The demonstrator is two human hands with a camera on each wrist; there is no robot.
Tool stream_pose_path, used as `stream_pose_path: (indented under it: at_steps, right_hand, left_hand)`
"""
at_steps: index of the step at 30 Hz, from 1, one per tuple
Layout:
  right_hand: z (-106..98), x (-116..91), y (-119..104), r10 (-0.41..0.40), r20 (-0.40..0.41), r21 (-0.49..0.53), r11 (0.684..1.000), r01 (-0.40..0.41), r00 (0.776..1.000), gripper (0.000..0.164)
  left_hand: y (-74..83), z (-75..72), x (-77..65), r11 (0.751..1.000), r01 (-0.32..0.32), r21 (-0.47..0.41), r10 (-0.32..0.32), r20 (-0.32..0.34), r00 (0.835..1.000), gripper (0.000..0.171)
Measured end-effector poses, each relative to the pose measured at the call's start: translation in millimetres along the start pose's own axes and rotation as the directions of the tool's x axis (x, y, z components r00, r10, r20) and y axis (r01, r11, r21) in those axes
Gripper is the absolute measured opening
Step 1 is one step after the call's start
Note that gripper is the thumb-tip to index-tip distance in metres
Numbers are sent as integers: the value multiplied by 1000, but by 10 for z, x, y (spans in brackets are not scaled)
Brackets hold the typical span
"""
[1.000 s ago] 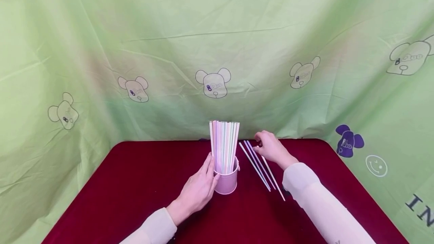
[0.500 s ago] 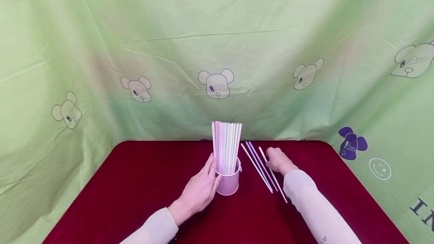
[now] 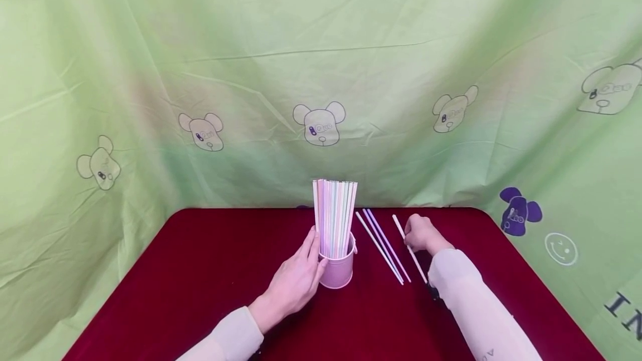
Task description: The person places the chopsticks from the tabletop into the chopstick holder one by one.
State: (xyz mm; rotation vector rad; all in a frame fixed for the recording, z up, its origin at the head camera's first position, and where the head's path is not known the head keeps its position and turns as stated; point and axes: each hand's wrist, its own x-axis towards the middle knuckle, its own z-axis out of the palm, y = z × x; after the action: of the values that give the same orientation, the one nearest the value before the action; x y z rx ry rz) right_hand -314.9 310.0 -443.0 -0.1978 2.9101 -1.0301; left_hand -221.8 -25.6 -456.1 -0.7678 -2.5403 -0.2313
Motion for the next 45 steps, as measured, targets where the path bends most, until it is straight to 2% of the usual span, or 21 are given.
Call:
stream_pose_path:
  at_steps: [3, 8, 12, 16, 20, 25, 29, 32, 35, 38, 40, 45]
  right_hand:
    - [-77, -23, -25, 2, 19, 154, 988, -5, 1000, 19]
    - [-272, -89, -172, -22, 31, 350, 937, 9, 999, 22]
    - [-427, -141, -362, -59, -38, 430, 900, 70, 998, 25]
    - [-533, -170, -582, -94, -134, 500, 853, 150, 986, 29]
    - [-588, -184, -791, -111, -213, 582, 783, 218, 971, 30]
    - [-611, -236, -1019, -133, -286, 674, 676, 298, 949, 27]
    - [-601, -255, -1150, -135, -347, 722, 593, 356, 928, 25]
    - [-561, -248, -1221, -130, -383, 741, 548, 388, 915, 29]
    - [-489, -231, -1265, -141, -397, 732, 547, 405, 907, 31]
    - [-399, -210, -1284, -180, -393, 692, 588, 419, 902, 29]
    - [-337, -203, -1300, -212, -381, 648, 633, 423, 900, 27]
    - [-219, -222, -1432, -295, -310, 551, 718, 424, 904, 22]
  left_hand:
    - [0, 7, -1, 1000, 2, -2, -2, -1, 1000, 60]
    - [6, 10, -2, 1000, 2, -9, -2, 3, 1000, 61]
    - [10, 10, -1, 1000, 3, -12, -3, 3, 1000, 61]
    - [6, -4, 4, 1000, 0, -7, 0, -3, 1000, 61]
    - [0, -12, 5, 1000, -2, -2, 2, -8, 1000, 60]
    - [2, 4, -3, 1000, -1, -15, 1, 0, 1000, 61]
    - [1, 7, -4, 1000, -6, -12, 6, -8, 1000, 61]
    - [-1, 5, -5, 1000, -6, -11, 6, -12, 1000, 61]
    - [-1, 5, -3, 1000, -3, -12, 3, -7, 1000, 61]
    - [0, 8, -2, 1000, 2, -15, -2, 1, 1000, 61]
    - [2, 11, -1, 1000, 4, -16, -4, 4, 1000, 61]
    - [1, 16, 4, 1000, 0, -7, 0, 1, 1000, 61]
